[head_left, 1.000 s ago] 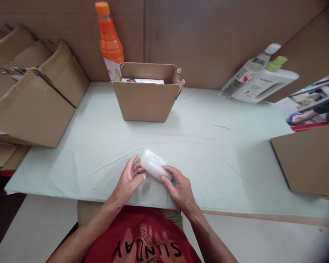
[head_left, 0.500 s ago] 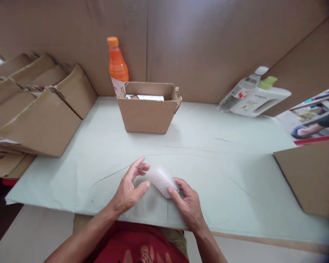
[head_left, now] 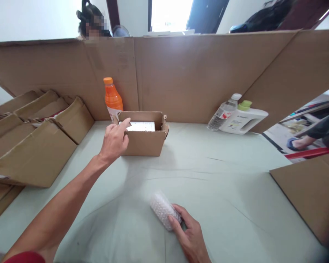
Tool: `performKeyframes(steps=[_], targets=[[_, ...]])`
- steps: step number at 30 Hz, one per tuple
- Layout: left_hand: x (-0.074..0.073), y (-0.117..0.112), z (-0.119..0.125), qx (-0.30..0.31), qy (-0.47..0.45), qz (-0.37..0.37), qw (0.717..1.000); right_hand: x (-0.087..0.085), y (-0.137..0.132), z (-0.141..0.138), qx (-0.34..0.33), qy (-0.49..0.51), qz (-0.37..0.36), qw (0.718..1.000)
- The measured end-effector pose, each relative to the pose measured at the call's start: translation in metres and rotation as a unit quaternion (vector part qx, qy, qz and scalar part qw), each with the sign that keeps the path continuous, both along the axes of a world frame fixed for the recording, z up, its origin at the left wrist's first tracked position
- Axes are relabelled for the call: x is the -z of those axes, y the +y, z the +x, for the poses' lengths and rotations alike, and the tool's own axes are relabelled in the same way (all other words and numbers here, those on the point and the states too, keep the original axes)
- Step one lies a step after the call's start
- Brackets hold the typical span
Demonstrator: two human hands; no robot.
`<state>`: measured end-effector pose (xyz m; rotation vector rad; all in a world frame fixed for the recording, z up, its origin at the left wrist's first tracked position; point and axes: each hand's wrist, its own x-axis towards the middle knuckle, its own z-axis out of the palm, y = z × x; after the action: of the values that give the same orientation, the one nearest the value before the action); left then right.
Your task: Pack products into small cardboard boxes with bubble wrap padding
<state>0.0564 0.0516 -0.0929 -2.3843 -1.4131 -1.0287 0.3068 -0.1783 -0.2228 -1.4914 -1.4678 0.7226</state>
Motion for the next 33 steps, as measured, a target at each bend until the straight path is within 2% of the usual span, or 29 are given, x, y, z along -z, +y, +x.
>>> performKeyframes(steps=[2, 6, 9, 11, 13, 15, 17, 19, 20, 22, 25, 27, 30, 33], targets=[[0.001, -0.019, -0.005, 0.030, 0.014, 0.023, 0.999, 0.000, 0.001, 0.001, -0.004, 0.012, -0.024, 1.000], [-0.003, -0.083, -0.020, 0.073, 0.049, 0.058, 0.994, -0.002, 0.002, 0.011, -0.002, 0.077, -0.069, 0.995], [-0.010, -0.129, -0.033, 0.099, 0.065, 0.029, 0.993, -0.018, 0.005, 0.030, 0.037, 0.151, -0.073, 0.985], [-0.014, -0.149, -0.043, 0.110, 0.054, 0.018, 0.992, -0.045, 0.011, 0.043, 0.073, 0.185, -0.035, 0.979], [-0.014, -0.160, -0.053, 0.097, 0.025, 0.029, 0.995, -0.084, 0.022, 0.048, 0.083, 0.173, 0.011, 0.981], [-0.009, -0.164, -0.062, 0.076, -0.008, 0.042, 0.996, -0.129, 0.041, 0.042, 0.062, 0.081, 0.054, 0.993], [-0.002, -0.165, -0.067, 0.070, -0.035, 0.047, 0.996, -0.174, 0.066, 0.026, 0.020, -0.077, 0.096, 0.992], [0.006, -0.165, -0.068, 0.078, -0.056, 0.051, 0.994, -0.210, 0.096, 0.004, -0.029, -0.242, 0.100, 0.965], [0.009, -0.165, -0.067, 0.082, -0.064, 0.054, 0.993, -0.223, 0.110, -0.009, -0.042, -0.326, 0.079, 0.941], [0.014, -0.165, -0.065, 0.091, -0.076, 0.057, 0.991, -0.242, 0.137, -0.035, -0.066, -0.496, 0.001, 0.866], [0.016, -0.166, -0.065, 0.102, -0.087, 0.059, 0.989, -0.249, 0.166, -0.071, -0.141, -0.651, -0.106, 0.738], [0.016, -0.165, -0.065, 0.109, -0.092, 0.057, 0.988, -0.243, 0.179, -0.090, -0.194, -0.680, -0.126, 0.696], [0.016, -0.164, -0.067, 0.112, -0.101, 0.054, 0.987, -0.226, 0.190, -0.104, -0.213, -0.691, -0.110, 0.682], [0.019, -0.162, -0.067, 0.118, -0.106, 0.055, 0.986, -0.210, 0.193, -0.101, -0.208, -0.679, -0.093, 0.698]])
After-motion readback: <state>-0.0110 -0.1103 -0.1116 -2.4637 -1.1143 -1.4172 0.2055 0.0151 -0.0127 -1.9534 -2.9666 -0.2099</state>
